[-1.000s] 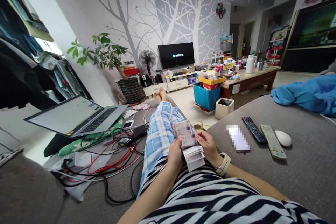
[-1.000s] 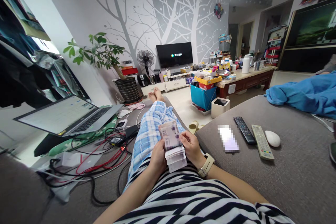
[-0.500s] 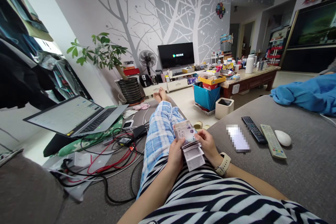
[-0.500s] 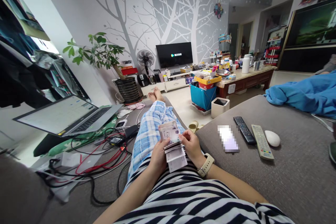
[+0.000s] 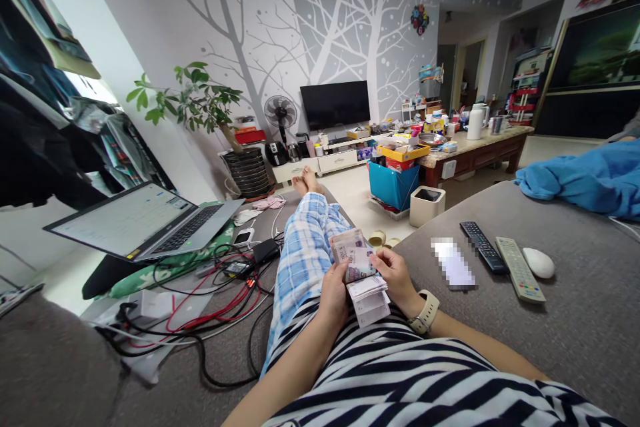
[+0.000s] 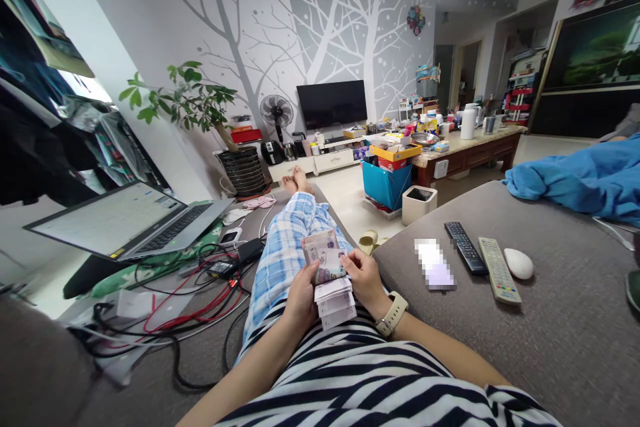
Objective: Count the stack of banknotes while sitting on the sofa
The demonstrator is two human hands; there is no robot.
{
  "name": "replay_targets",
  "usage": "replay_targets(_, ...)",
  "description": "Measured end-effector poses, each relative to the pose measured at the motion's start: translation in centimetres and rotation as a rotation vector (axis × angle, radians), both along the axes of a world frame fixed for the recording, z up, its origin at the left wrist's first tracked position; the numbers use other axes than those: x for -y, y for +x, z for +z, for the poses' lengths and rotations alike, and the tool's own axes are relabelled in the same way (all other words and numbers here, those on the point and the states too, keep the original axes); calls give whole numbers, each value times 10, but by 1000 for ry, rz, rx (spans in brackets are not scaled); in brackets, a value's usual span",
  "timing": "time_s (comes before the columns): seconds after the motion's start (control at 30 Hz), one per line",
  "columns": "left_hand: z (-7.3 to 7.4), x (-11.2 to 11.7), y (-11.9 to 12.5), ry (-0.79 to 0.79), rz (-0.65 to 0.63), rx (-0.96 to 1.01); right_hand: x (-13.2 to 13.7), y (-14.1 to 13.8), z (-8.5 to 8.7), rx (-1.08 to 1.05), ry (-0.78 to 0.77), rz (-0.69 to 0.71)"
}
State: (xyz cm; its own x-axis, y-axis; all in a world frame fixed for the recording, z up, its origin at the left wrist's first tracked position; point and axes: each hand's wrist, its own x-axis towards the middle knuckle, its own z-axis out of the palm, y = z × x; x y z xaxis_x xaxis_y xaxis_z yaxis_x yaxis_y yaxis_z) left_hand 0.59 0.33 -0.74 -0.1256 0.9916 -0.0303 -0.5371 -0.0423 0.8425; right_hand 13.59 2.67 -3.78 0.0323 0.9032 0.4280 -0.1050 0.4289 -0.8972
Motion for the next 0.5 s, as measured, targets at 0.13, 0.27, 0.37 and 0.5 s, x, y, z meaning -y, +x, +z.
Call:
replay_targets(0.13,0,-2,0,7,17,34,1,0,1,-12,19,14)
replay_targets(0.27,-2,-5,-1,8,31,13,4,0,5,-41,20,39)
replay_targets(0.37,-3,-6,-2,9,46,-6,6,-1,7,-62,18,73)
replay_targets(0.5,-5,-6,-2,22,40,-8,8,-1,8,-79,25,85)
